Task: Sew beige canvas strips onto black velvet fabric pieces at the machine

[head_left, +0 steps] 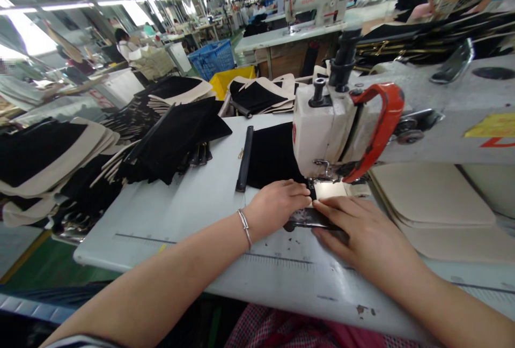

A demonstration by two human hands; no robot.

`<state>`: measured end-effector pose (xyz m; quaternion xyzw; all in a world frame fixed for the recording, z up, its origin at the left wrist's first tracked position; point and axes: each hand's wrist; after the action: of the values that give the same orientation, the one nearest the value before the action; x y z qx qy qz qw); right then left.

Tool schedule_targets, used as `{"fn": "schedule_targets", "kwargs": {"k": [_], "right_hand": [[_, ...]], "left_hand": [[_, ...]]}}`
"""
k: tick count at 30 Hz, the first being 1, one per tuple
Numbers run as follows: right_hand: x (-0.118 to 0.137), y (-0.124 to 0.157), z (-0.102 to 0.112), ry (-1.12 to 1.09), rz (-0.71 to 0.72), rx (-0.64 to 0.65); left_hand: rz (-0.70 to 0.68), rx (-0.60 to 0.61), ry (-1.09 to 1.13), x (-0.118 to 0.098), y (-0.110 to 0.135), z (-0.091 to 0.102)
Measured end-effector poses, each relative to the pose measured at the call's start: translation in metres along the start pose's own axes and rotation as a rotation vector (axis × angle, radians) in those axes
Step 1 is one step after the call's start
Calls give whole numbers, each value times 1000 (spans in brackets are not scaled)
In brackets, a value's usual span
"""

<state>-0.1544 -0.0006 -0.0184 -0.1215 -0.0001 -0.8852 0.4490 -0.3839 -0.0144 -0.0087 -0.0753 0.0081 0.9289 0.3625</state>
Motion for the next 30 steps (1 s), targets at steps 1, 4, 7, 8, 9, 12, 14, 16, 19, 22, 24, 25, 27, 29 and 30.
{"fn": "schedule_targets", "kwargs": {"k": [1, 4, 7, 8, 9, 12, 14, 16, 19, 22, 24, 25, 27, 29, 30], "right_hand": [[-1, -3, 0, 4, -6, 6], [-4, -10, -1, 18, -33, 21], [-6, -15, -4, 28, -51, 20], [-7, -16, -4, 29, -54, 16], [-7, -17, -5, 29, -56, 12], [-8, -17, -6, 38, -71, 9], [-8, -17, -7, 51, -82, 17], [-9, -17, -8, 59, -77, 16], [-10, -17, -10, 70, -47, -22], [-10, -17, -11, 87, -17, -66], [-10, -17, -11, 93, 5, -95], [-10, -16, -12, 97, 12, -108], [-11, -16, -13, 111, 15, -116], [-12, -15, -17, 129, 7, -109], [-14, -15, -19, 134, 6, -108]], "left_hand": [[11, -1, 5, 3, -2, 0], [54, -26, 15, 10, -9, 0], [80, -67, 23, 14, -14, 0], [86, -75, 26, 15, -15, -1], [93, -79, 30, 16, -16, -1], [112, -77, 39, 16, -17, 0], [121, -77, 45, 16, -17, 0], [135, -68, 50, 16, -17, -2], [169, -64, 91, 15, -16, -3], [171, -101, 222, 22, -10, 1], [282, -188, 251, 35, -1, 9], [409, -258, 223, 45, 4, 14], [763, -391, 147, 69, 14, 23], [1067, -417, 149, 92, 22, 30], [1151, -391, 181, 101, 23, 32]]}}
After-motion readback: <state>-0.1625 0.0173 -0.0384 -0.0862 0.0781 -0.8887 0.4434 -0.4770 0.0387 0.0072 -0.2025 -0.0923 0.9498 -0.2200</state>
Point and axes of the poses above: each hand's wrist, its own y-axis away from the middle knuckle, its own z-axis out of the back of the hand, x = y × z, and after that the axes turned 10 degrees about x, right-handed
